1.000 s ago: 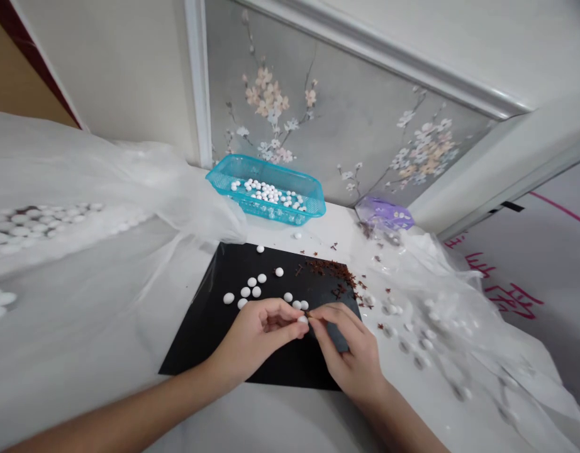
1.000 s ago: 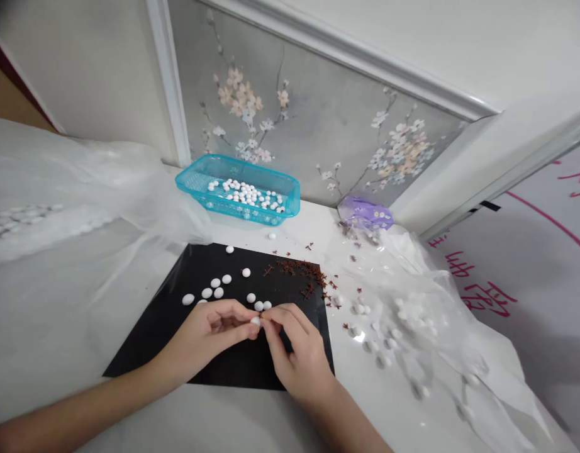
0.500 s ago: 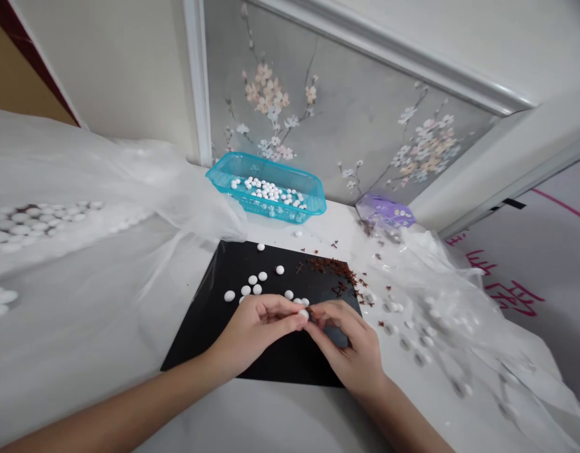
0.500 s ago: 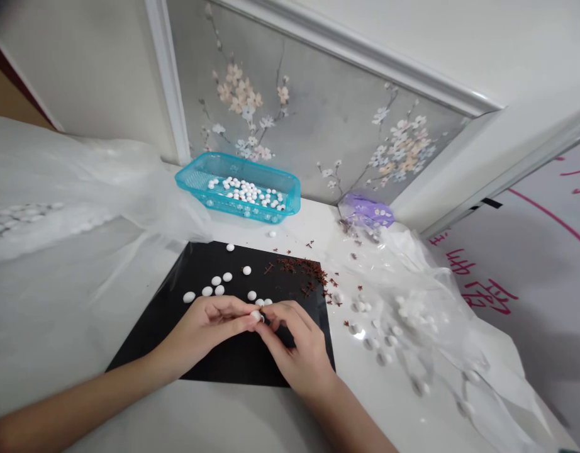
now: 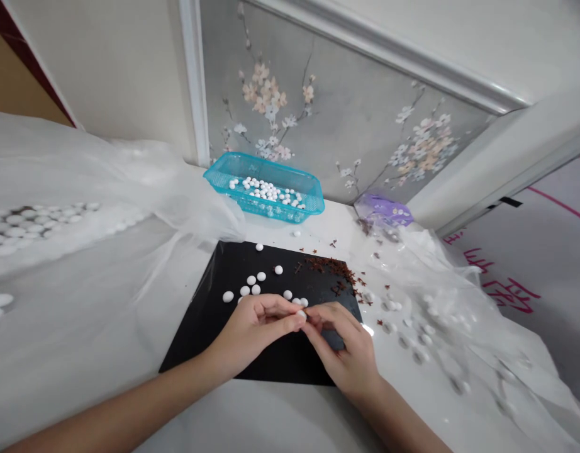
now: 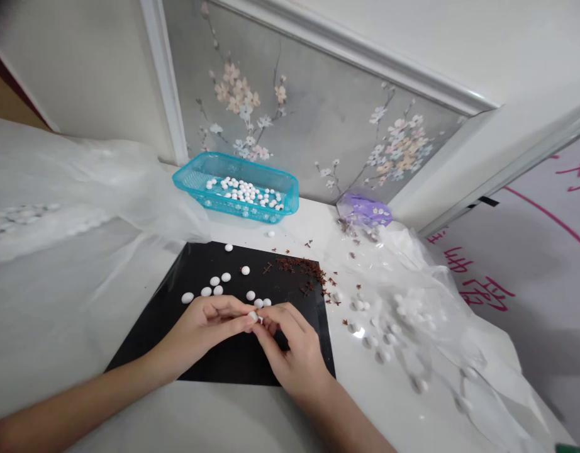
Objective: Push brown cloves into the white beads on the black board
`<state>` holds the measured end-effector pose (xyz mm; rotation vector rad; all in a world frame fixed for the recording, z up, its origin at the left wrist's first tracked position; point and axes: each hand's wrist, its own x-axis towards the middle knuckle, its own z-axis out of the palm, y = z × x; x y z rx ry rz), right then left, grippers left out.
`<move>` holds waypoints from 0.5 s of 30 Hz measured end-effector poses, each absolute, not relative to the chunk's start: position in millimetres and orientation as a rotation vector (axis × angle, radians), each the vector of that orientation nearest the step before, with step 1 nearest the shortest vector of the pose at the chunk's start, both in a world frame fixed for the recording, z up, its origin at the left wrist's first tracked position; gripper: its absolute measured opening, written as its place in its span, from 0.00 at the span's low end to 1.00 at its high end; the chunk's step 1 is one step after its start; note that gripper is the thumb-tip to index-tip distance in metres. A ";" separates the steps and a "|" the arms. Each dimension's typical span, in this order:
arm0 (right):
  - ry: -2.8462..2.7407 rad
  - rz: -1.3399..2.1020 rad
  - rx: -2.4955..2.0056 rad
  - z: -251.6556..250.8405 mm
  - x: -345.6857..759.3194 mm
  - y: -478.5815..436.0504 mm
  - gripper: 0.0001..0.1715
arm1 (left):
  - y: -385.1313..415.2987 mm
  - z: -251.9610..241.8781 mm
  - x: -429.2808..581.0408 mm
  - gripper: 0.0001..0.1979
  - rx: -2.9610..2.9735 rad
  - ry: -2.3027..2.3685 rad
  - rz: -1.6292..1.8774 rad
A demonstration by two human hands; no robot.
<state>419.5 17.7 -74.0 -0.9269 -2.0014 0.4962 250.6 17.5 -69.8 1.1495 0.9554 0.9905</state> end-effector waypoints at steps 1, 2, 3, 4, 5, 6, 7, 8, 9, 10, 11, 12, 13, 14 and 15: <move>-2.021 0.478 -0.915 -74.0 421.2 19.1 0.07 | 16.8 -69.7 250.5 0.08 1.201 0.971 0.994; -2.044 0.453 -0.907 -73.7 423.6 21.4 0.08 | 16.0 -69.4 249.9 0.09 1.267 1.000 0.998; -2.062 0.421 -0.914 -73.2 426.8 24.6 0.09 | 15.1 -68.9 248.8 0.09 1.353 1.041 1.004; -2.068 0.381 -0.946 -72.7 430.7 28.7 0.10 | 14.4 -68.1 247.1 0.09 1.463 1.093 1.014; -2.059 0.332 -1.004 -72.3 435.3 33.5 0.10 | 14.0 -67.1 245.0 0.08 1.600 1.153 1.025; -2.038 0.277 -1.082 -72.3 440.2 38.7 0.09 | 14.2 -66.0 242.6 0.08 1.755 1.210 1.035; -2.008 0.218 -1.171 -72.9 445.3 44.2 0.08 | 14.9 -64.9 240.1 0.07 1.912 1.257 1.045; -1.983 0.160 -1.255 -74.1 450.3 49.3 0.07 | 16.2 -64.1 237.7 0.06 2.053 1.294 1.049; -1.965 0.111 -1.328 -76.0 454.9 54.0 0.08 | 18.0 -63.6 235.6 0.06 2.165 1.333 1.047; -1.954 0.076 -1.391 -78.4 458.7 57.8 0.09 | 20.0 -63.7 233.9 0.07 2.245 1.374 1.038; -1.953 0.057 -1.442 -81.0 461.7 60.6 0.10 | 22.1 -64.2 232.7 0.07 2.295 1.417 1.025; -1.959 0.050 -1.482 -83.7 463.8 62.5 0.11 | 24.0 -65.3 231.9 0.07 2.325 1.463 1.009; -1.972 0.052 -1.506 -86.2 464.9 63.6 0.11 | 25.6 -66.8 231.4 0.08 2.340 1.508 0.989; -1.989 0.062 -1.517 -88.2 465.3 63.9 0.11 | 26.9 -68.5 231.2 0.08 2.348 1.544 0.965; -2.006 0.073 -1.516 -89.6 465.0 63.9 0.10 | 27.8 -70.3 231.2 0.08 2.352 1.569 0.942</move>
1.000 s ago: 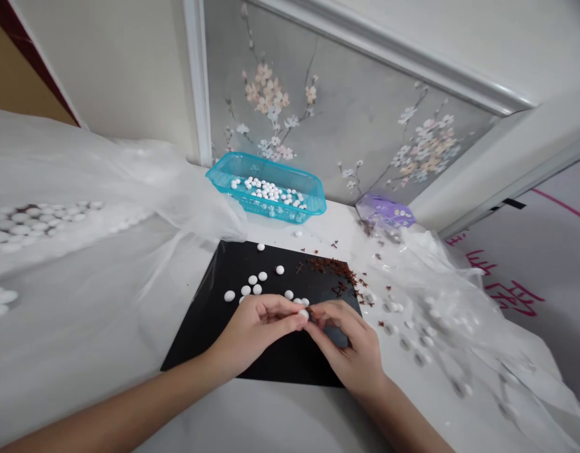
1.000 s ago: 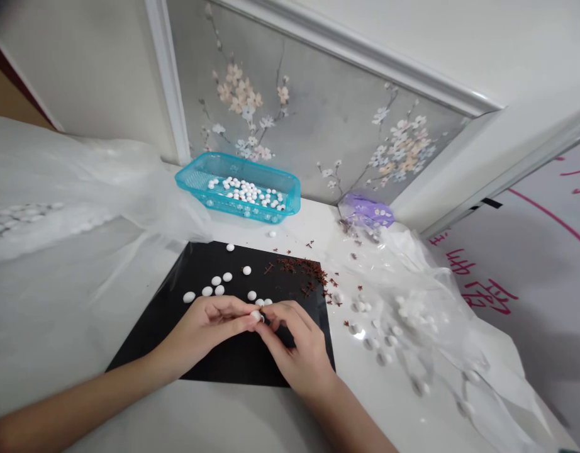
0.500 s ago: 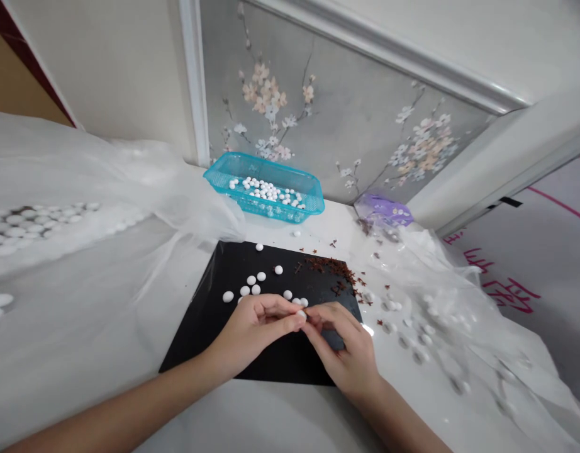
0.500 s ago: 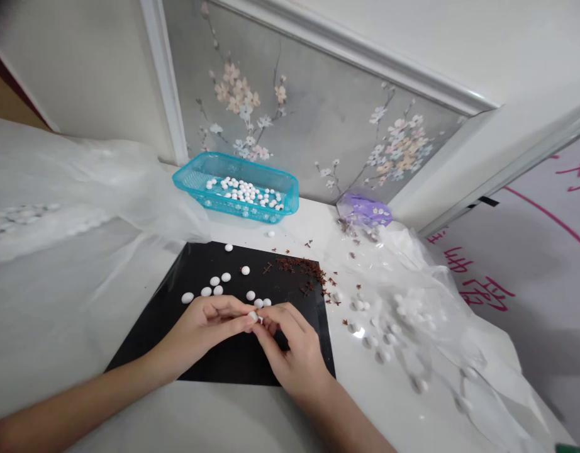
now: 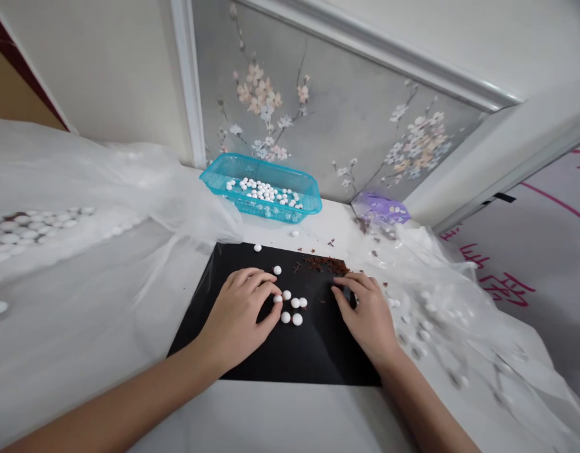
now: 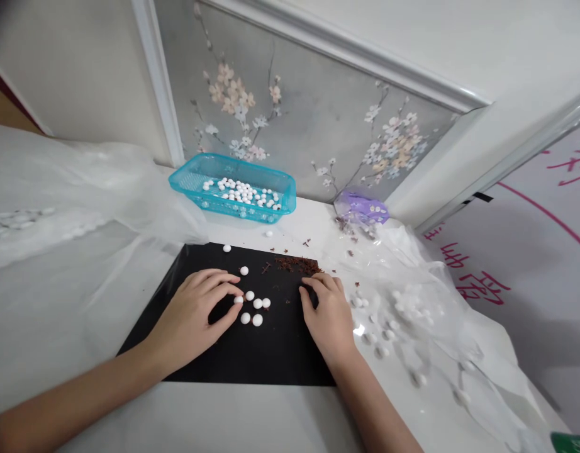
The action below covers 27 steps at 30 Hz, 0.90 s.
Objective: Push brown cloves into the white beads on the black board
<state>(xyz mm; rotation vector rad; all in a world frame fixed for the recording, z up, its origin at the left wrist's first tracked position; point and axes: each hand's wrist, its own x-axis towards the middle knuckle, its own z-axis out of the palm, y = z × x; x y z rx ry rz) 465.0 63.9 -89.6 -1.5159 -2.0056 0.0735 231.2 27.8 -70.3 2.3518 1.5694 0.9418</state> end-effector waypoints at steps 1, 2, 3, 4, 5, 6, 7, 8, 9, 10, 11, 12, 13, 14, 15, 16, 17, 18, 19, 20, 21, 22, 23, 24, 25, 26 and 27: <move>-2.018 0.081 -1.506 -90.2 464.4 63.6 0.10 | 28.4 -72.0 231.1 0.08 2.355 1.585 0.922; -2.025 0.085 -1.492 -90.2 463.5 63.1 0.10 | 28.8 -73.3 230.9 0.08 2.359 1.593 0.909; -2.024 0.088 -1.480 -89.6 462.6 62.6 0.11 | 29.0 -74.1 230.6 0.09 2.366 1.592 0.897; -2.017 0.090 -1.471 -88.6 461.7 62.0 0.10 | 29.2 -74.3 230.1 0.08 2.375 1.582 0.887; -2.007 0.093 -1.463 -87.5 460.8 61.3 0.10 | 29.5 -73.7 229.3 0.08 2.384 1.569 0.879; -1.991 0.098 -1.455 -86.4 460.0 60.5 0.09 | 29.9 -72.4 228.3 0.08 2.389 1.556 0.874; -1.965 0.110 -1.451 -85.4 459.2 59.4 0.09 | 30.4 -70.4 227.0 0.09 2.389 1.545 0.872; -1.935 0.130 -1.453 -84.7 458.3 58.2 0.09 | 31.2 -68.1 225.6 0.09 2.386 1.540 0.873; -1.904 0.158 -1.460 -84.2 457.2 56.9 0.09 | 32.3 -65.4 224.0 0.10 2.382 1.543 0.877; -1.873 0.187 -1.470 -83.8 456.1 55.4 0.09 | 33.5 -62.9 222.3 0.10 2.379 1.560 0.884; -1.846 0.216 -1.481 -83.5 454.8 53.9 0.09 | 34.8 -60.6 220.6 0.10 2.375 1.593 0.887; -1.827 0.241 -1.490 -83.1 453.3 52.4 0.10 | 36.2 -58.9 218.9 0.10 2.373 1.639 0.881; -1.815 0.262 -1.496 -82.7 451.9 51.1 0.11 | 37.5 -57.8 217.4 0.10 2.375 1.693 0.865; -1.804 0.276 -1.497 -82.3 450.4 49.8 0.12 | 38.7 -57.5 216.2 0.10 2.376 1.751 0.842; -1.792 0.287 -1.497 -81.9 449.0 48.7 0.12 | 39.7 -57.7 215.2 0.10 2.377 1.803 0.813; -1.783 0.298 -1.494 -81.5 447.8 47.9 0.13 | 40.5 -58.5 214.5 0.10 2.377 1.844 0.783; -1.776 0.310 -1.490 -81.2 446.9 47.2 0.13 | 41.1 -59.6 214.0 0.10 2.378 1.870 0.760; -1.771 0.321 -1.483 -81.0 446.1 46.8 0.13 | 41.4 -60.8 213.9 0.10 2.376 1.885 0.749; -1.769 0.330 -1.469 -81.0 445.5 46.6 0.12 | 41.5 -62.0 213.9 0.11 2.369 1.895 0.747; -1.769 0.334 -1.448 -81.0 445.1 46.5 0.11 | 41.5 -63.2 214.1 0.11 2.361 1.898 0.753; -1.772 0.338 -1.421 -81.1 444.7 46.5 0.10 | 41.4 -64.2 214.5 0.12 2.356 1.882 0.763; -1.775 0.342 -1.391 -81.2 444.2 46.4 0.09 | 41.2 -65.2 214.9 0.12 2.357 1.847 0.772; -1.775 0.346 -1.363 -81.3 443.6 46.3 0.08 | 41.0 -66.1 215.2 0.12 2.364 1.798 0.780; -1.774 0.348 -1.335 -81.3 442.9 46.0 0.07 | 40.9 -67.0 215.5 0.12 2.375 1.743 0.785; -1.772 0.349 -1.313 -81.4 442.0 45.7 0.07 | 40.9 -67.9 215.6 0.12 2.391 1.691 0.787; -1.770 0.353 -1.298 -81.4 441.1 45.2 0.06 | 41.0 -68.7 215.6 0.12 2.410 1.649 0.783; -1.769 0.356 -1.288 -81.4 440.1 44.7 0.06 | 41.1 -69.3 215.5 0.12 2.424 1.625 0.784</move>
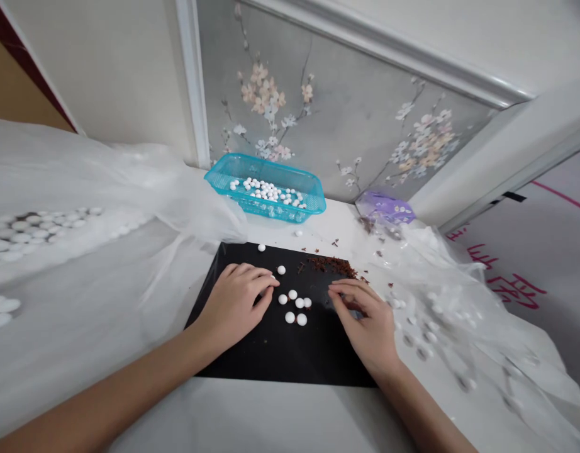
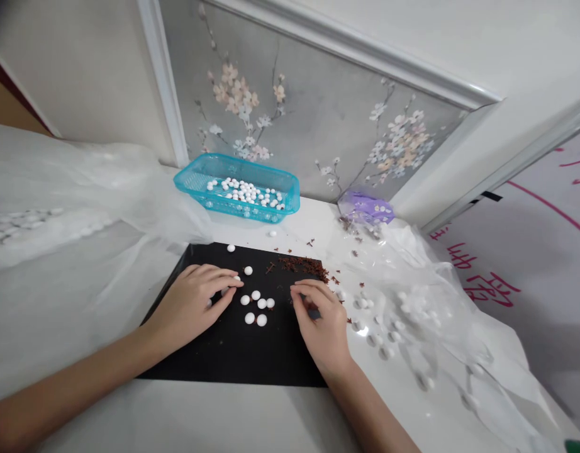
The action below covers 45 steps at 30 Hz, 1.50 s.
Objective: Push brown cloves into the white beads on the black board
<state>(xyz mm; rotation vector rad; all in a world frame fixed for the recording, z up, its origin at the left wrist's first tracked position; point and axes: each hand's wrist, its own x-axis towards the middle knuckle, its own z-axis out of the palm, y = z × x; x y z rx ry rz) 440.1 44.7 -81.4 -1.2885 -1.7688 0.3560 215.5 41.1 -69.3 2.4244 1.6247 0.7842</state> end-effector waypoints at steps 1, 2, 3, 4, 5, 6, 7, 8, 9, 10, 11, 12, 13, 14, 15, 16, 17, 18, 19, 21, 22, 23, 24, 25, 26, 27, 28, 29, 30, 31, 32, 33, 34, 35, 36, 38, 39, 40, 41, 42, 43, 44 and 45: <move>-1.767 0.358 -1.281 -81.3 439.3 44.1 0.06 | 41.4 -69.6 215.4 0.12 2.429 1.615 0.793; -1.770 0.362 -1.275 -81.1 438.6 43.5 0.06 | 41.5 -69.5 215.3 0.11 2.422 1.609 0.808; -1.773 0.367 -1.270 -80.8 438.1 42.9 0.06 | 41.6 -68.9 215.5 0.11 2.400 1.600 0.833; -1.777 0.371 -1.266 -80.3 437.8 42.2 0.07 | 41.2 -67.9 216.1 0.10 2.359 1.584 0.872; -1.780 0.372 -1.259 -79.7 437.7 41.5 0.07 | 40.4 -66.5 217.4 0.10 2.300 1.556 0.926; -1.782 0.371 -1.252 -79.0 437.6 40.6 0.08 | 38.9 -64.8 219.4 0.09 2.227 1.513 0.985; -1.781 0.369 -1.249 -78.2 437.4 39.6 0.08 | 36.7 -63.0 222.2 0.08 2.138 1.459 1.038; -1.776 0.366 -1.247 -77.3 437.1 38.4 0.08 | 33.8 -61.3 225.7 0.07 2.031 1.404 1.075; -1.766 0.363 -1.245 -76.4 436.6 37.0 0.08 | 30.4 -59.9 229.8 0.07 1.908 1.346 1.092; -1.754 0.364 -1.243 -75.5 435.9 35.5 0.08 | 26.7 -59.1 234.2 0.07 1.770 1.286 1.087; -1.740 0.367 -1.239 -74.7 435.0 33.8 0.08 | 23.1 -58.7 238.6 0.08 1.624 1.223 1.068; -1.728 0.375 -1.232 -73.9 433.9 32.0 0.08 | 19.7 -59.0 242.8 0.10 1.479 1.159 1.040; -1.717 0.385 -1.222 -73.1 432.6 30.1 0.08 | 16.9 -59.6 246.5 0.11 1.347 1.097 1.010; -1.707 0.394 -1.212 -72.2 431.3 28.2 0.08 | 14.6 -60.4 249.6 0.11 1.238 1.042 0.982; -1.700 0.399 -1.197 -71.3 429.9 26.2 0.08 | 13.1 -61.2 251.9 0.10 1.154 0.998 0.956; -1.701 0.398 -1.177 -70.3 428.5 24.2 0.08 | 12.2 -61.9 253.5 0.09 1.090 0.965 0.932; -1.708 0.396 -1.153 -69.5 427.2 22.3 0.08 | 11.8 -62.6 254.4 0.09 1.043 0.936 0.917; -1.720 0.395 -1.131 -68.8 426.0 20.4 0.08 | 12.0 -63.1 255.0 0.09 1.006 0.908 0.907; -1.734 0.399 -1.110 -68.2 424.9 18.6 0.09 | 12.4 -63.5 255.2 0.09 0.976 0.880 0.902; -1.758 0.423 -1.084 -67.9 423.4 15.5 0.10 | 13.6 -64.3 255.4 0.10 0.924 0.841 0.901; -1.764 0.434 -1.080 -68.0 422.9 14.3 0.10 | 14.2 -64.7 255.5 0.10 0.902 0.832 0.903; -1.766 0.437 -1.075 -68.4 422.6 13.3 0.11 | 14.7 -65.1 255.5 0.10 0.883 0.829 0.906; -1.770 0.435 -1.073 -68.7 422.5 12.5 0.11 | 15.0 -65.5 255.6 0.10 0.866 0.830 0.909; -1.778 0.430 -1.072 -69.1 422.3 12.0 0.11 | 15.1 -65.7 255.6 0.09 0.853 0.835 0.915; -1.785 0.423 -1.074 -69.3 422.2 11.7 0.11 | 15.2 -65.9 255.6 0.09 0.846 0.841 0.918; -1.793 0.419 -1.076 -69.4 422.1 11.6 0.11 | 15.1 -66.1 255.6 0.08 0.843 0.849 0.919; -1.800 0.418 -1.076 -69.4 421.9 11.7 0.11 | 15.0 -66.1 255.5 0.08 0.845 0.855 0.918; -1.805 0.423 -1.078 -69.4 421.7 11.8 0.11 | 14.9 -66.2 255.3 0.08 0.849 0.856 0.918; -1.805 0.429 -1.078 -69.3 421.4 11.9 0.10 | 14.8 -66.2 255.0 0.07 0.854 0.855 0.920; -1.803 0.437 -1.074 -69.4 421.3 11.9 0.10 | 14.8 -66.1 254.7 0.07 0.858 0.852 0.920; -1.797 0.453 -1.070 -69.7 421.2 11.8 0.10 | 14.8 -65.9 254.4 0.07 0.860 0.849 0.919; -1.790 0.476 -1.061 -70.1 421.2 11.6 0.10 | 14.8 -65.8 254.1 0.07 0.859 0.846 0.917; -1.782 0.504 -1.051 -70.7 421.3 11.3 0.11 | 14.9 -65.6 253.8 0.07 0.859 0.843 0.918; -1.780 0.538 -1.038 -71.2 421.4 11.0 0.11 | 15.0 -65.5 253.5 0.07 0.860 0.842 0.920; -1.786 0.576 -1.023 -71.7 421.6 10.6 0.12 | 15.1 -65.6 253.3 0.07 0.864 0.842 0.922; -1.805 0.643 -0.996 -72.2 421.9 10.1 0.14 | 15.3 -66.1 253.0 0.07 0.877 0.842 0.930; -1.814 0.669 -0.989 -72.2 421.9 10.1 0.15 | 15.4 -66.6 253.0 0.07 0.884 0.844 0.931; -1.819 0.690 -0.983 -72.2 421.9 10.1 0.16 | 15.5 -67.0 253.0 0.08 0.891 0.847 0.930; -1.823 0.702 -0.977 -72.3 421.8 10.3 0.16 | 15.5 -67.5 253.0 0.08 0.895 0.851 0.928; -1.825 0.708 -0.973 -72.5 421.6 10.6 0.17 | 15.5 -67.8 253.1 0.08 0.898 0.854 0.928; -1.826 0.711 -0.967 -72.8 421.3 11.0 0.17 | 15.3 -68.0 253.1 0.08 0.898 0.859 0.930; -1.826 0.712 -0.960 -73.3 420.8 11.4 0.18 | 15.2 -68.2 253.1 0.08 0.897 0.865 0.933; -1.822 0.712 -0.953 -73.9 420.3 11.7 0.18 | 14.9 -68.3 253.1 0.08 0.895 0.873 0.936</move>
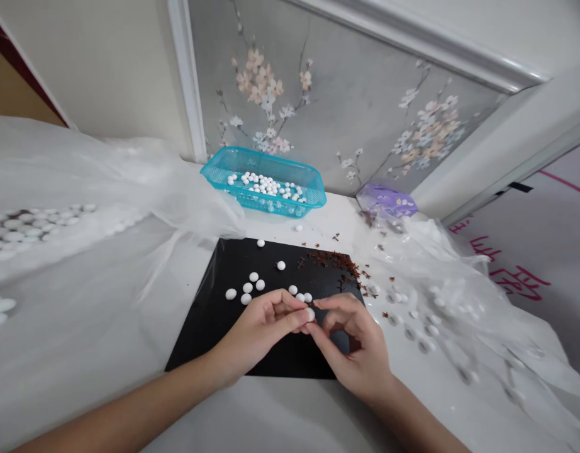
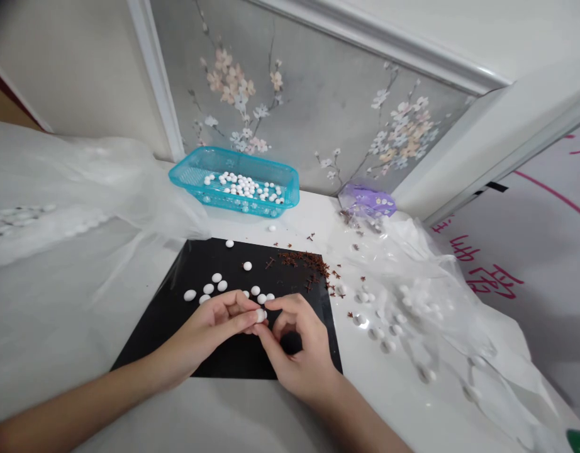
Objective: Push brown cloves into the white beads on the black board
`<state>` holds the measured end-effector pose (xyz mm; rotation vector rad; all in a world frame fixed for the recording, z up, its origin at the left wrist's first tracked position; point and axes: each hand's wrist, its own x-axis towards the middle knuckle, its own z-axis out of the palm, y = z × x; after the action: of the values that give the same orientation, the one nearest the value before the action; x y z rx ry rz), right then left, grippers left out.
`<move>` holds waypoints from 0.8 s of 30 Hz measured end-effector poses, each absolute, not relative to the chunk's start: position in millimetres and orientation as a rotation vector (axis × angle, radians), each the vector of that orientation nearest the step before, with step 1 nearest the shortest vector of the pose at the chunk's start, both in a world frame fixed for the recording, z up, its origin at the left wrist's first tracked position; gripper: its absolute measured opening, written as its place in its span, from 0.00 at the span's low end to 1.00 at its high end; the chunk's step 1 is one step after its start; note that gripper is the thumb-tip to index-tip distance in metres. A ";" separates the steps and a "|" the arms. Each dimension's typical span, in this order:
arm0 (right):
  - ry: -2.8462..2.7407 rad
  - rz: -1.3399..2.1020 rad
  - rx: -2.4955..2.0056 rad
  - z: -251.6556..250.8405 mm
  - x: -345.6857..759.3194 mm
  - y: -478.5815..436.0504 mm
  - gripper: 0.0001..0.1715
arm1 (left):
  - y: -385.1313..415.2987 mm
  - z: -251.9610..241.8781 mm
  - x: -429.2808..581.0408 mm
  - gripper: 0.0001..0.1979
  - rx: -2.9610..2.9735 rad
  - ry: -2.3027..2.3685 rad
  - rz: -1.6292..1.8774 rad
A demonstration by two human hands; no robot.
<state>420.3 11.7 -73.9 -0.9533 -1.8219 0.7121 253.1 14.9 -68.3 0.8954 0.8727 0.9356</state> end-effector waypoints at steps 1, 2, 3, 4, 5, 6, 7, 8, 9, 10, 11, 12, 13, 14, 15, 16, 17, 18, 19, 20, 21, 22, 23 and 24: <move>-1.816 0.714 -0.948 -74.7 419.7 11.9 0.18 | 14.6 -68.4 253.0 0.08 0.895 0.878 0.937; -1.805 0.716 -0.945 -75.4 419.0 12.0 0.18 | 14.4 -68.5 252.9 0.08 0.895 0.883 0.938; -1.794 0.718 -0.943 -76.1 418.4 11.8 0.18 | 14.1 -68.7 252.7 0.08 0.896 0.885 0.939; -1.790 0.718 -0.941 -76.7 417.9 11.6 0.18 | 14.0 -68.8 252.5 0.08 0.896 0.884 0.939; -1.788 0.719 -0.942 -77.1 417.4 11.1 0.18 | 13.9 -69.0 252.3 0.08 0.895 0.878 0.938; -1.788 0.719 -0.943 -77.4 417.1 10.6 0.18 | 14.0 -69.1 252.1 0.08 0.894 0.872 0.937; -1.789 0.719 -0.945 -77.6 416.8 10.1 0.17 | 14.2 -69.2 251.9 0.08 0.892 0.867 0.936; -1.791 0.721 -0.947 -77.6 416.7 9.6 0.17 | 14.5 -69.1 251.8 0.07 0.891 0.863 0.935; -1.792 0.722 -0.951 -77.6 416.6 9.2 0.17 | 14.9 -69.1 251.7 0.07 0.891 0.862 0.935; -1.792 0.722 -0.953 -77.6 416.5 8.9 0.17 | 15.2 -69.1 251.7 0.07 0.890 0.863 0.937; -1.791 0.720 -0.953 -77.4 416.4 8.7 0.16 | 15.5 -69.2 251.7 0.07 0.890 0.863 0.940; -1.792 0.720 -0.950 -77.3 416.3 8.6 0.16 | 15.6 -69.4 251.7 0.07 0.891 0.865 0.942; -1.791 0.721 -0.947 -77.2 416.2 8.6 0.16 | 15.7 -69.6 251.8 0.07 0.892 0.865 0.942; -1.789 0.722 -0.945 -77.1 416.0 8.7 0.16 | 15.7 -69.8 251.9 0.07 0.894 0.867 0.942; -1.785 0.727 -0.942 -77.0 415.9 8.8 0.15 | 15.6 -70.0 252.0 0.07 0.895 0.871 0.941; -1.779 0.735 -0.945 -77.0 415.8 8.8 0.15 | 15.5 -70.0 252.0 0.07 0.896 0.873 0.940; -1.773 0.744 -0.949 -77.1 415.7 8.8 0.15 | 15.4 -69.9 252.1 0.07 0.897 0.876 0.938; -1.767 0.755 -0.957 -77.1 415.6 8.6 0.14 | 15.2 -69.5 252.1 0.07 0.897 0.880 0.935; -1.762 0.765 -0.968 -77.0 415.5 8.4 0.14 | 15.0 -68.9 252.0 0.07 0.896 0.884 0.933; -1.760 0.774 -0.979 -77.0 415.5 8.1 0.13 | 14.9 -68.3 252.0 0.07 0.896 0.887 0.930; -1.759 0.781 -0.989 -76.8 415.4 7.8 0.12 | 14.7 -67.6 251.9 0.07 0.897 0.888 0.928; -1.756 0.787 -0.995 -76.7 415.2 7.5 0.12 | 14.5 -67.0 251.8 0.07 0.898 0.891 0.925; -1.752 0.797 -0.996 -76.4 415.1 7.2 0.11 | 14.4 -66.6 251.7 0.07 0.898 0.893 0.924; -1.747 0.804 -0.993 -76.1 415.0 6.9 0.11 | 14.3 -66.3 251.6 0.07 0.900 0.894 0.924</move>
<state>415.0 6.9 -76.1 -0.9935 -1.7469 0.8039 251.6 14.3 -66.3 0.8999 0.8940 0.9243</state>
